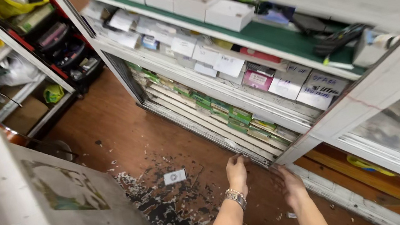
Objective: The person organizes packaged items on a counter and in a display cabinet. They handle green and pink packages, a maroon cloth, and white packets, moving them between the counter and shelves.
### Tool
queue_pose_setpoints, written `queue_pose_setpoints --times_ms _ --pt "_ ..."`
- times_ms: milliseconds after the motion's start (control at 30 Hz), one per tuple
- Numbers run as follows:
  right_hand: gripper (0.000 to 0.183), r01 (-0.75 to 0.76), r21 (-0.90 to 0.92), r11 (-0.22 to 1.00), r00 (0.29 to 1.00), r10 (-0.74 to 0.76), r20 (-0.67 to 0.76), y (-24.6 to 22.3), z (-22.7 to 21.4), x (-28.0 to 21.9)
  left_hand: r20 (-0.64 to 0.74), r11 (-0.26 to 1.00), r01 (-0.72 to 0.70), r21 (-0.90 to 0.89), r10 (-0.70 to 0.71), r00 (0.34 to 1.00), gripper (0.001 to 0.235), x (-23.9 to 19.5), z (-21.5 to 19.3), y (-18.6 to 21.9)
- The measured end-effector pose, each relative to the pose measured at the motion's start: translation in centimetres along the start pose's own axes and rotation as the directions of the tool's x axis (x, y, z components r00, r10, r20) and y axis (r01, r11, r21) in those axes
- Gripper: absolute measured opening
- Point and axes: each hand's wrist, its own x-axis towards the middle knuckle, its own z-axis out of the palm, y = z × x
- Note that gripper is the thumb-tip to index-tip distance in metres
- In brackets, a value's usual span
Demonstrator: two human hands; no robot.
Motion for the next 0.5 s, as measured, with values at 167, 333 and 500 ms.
queue_pose_setpoints --times_ms 167,333,500 --pt "0.046 -0.028 -0.122 0.992 0.999 0.023 -0.039 2.4 -2.6 11.9 0.038 0.985 0.028 -0.171 -0.022 0.999 0.025 12.5 4.4 -10.3" --pt "0.044 0.053 0.049 0.997 0.998 -0.054 0.034 4.9 -4.2 22.2 0.076 0.949 0.071 -0.306 -0.05 0.996 0.025 22.5 7.5 -18.4" --pt "0.044 0.169 0.062 0.984 0.981 -0.174 0.088 6.4 -5.2 28.2 0.148 0.922 -0.013 -0.388 0.076 0.986 0.03 29.6 11.2 -22.1"
